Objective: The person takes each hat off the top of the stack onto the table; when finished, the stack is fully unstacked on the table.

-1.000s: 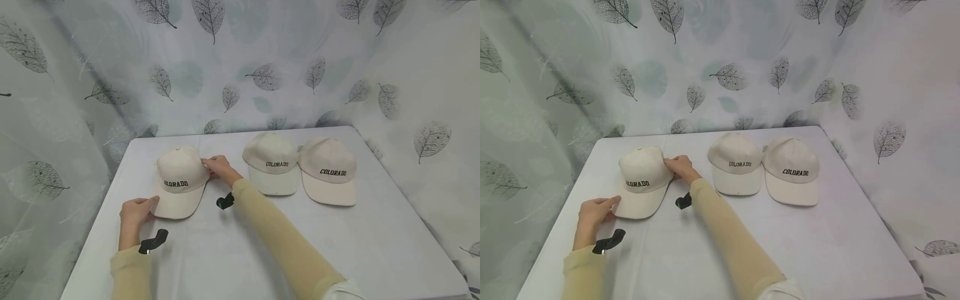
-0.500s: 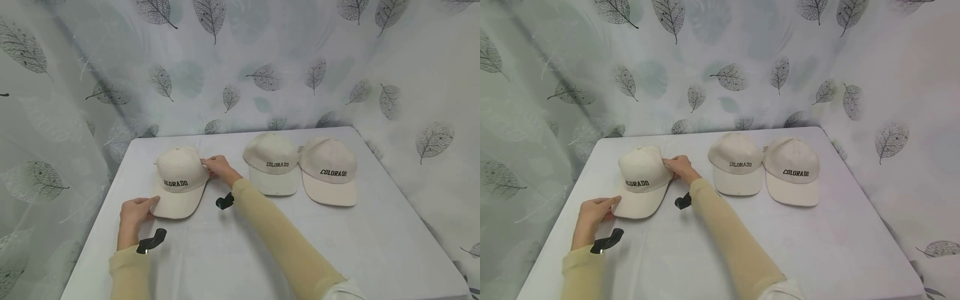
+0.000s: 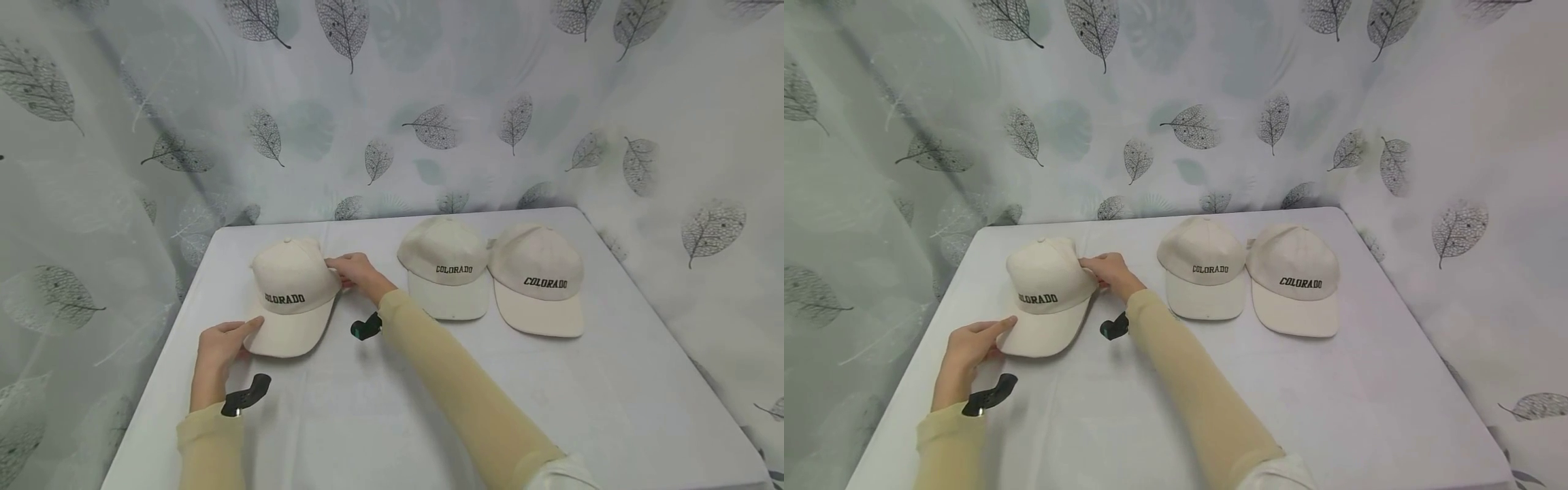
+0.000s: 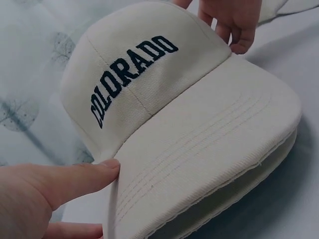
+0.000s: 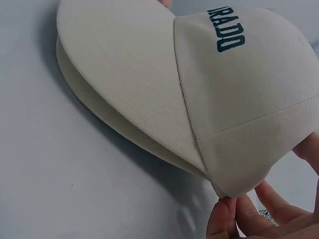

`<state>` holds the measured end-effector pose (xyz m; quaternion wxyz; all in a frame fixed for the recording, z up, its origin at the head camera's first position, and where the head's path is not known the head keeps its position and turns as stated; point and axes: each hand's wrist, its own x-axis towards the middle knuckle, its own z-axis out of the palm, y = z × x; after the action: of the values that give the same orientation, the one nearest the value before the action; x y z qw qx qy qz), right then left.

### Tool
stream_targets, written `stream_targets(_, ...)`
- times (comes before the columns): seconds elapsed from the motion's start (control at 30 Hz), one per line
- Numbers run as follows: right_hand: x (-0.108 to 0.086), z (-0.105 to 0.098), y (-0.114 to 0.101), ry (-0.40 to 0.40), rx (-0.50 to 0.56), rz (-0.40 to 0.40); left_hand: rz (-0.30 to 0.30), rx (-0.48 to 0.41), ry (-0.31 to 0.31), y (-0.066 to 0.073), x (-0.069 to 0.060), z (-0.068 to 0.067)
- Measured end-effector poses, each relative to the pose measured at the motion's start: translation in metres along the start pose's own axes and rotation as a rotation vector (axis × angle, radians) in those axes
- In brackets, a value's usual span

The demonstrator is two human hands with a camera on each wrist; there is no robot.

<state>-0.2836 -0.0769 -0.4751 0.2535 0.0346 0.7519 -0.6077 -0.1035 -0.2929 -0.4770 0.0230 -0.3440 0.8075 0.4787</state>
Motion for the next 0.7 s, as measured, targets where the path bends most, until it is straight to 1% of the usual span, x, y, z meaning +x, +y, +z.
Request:
stream_targets(0.13,-0.001,0.001,-0.002,0.007,0.0,-0.02,0.016,-0.02,0.003,0.001,0.0,0.001)
stream_targets(0.23,-0.003,0.002,-0.005,0.004,0.0,-0.05,0.025,-0.039,0.033,0.002,0.0,0.001)
stream_targets(0.37,-0.006,0.001,-0.009,0.0,-0.005,-0.069,0.038,-0.047,0.07,0.005,0.001,0.001)
stream_targets(0.57,-0.008,0.001,-0.013,-0.006,-0.007,-0.095,0.045,-0.083,0.057,0.01,0.001,0.001)
stream_targets(0.7,-0.007,0.0,-0.012,-0.02,-0.005,-0.105,0.036,-0.074,0.066,0.009,0.005,0.001)
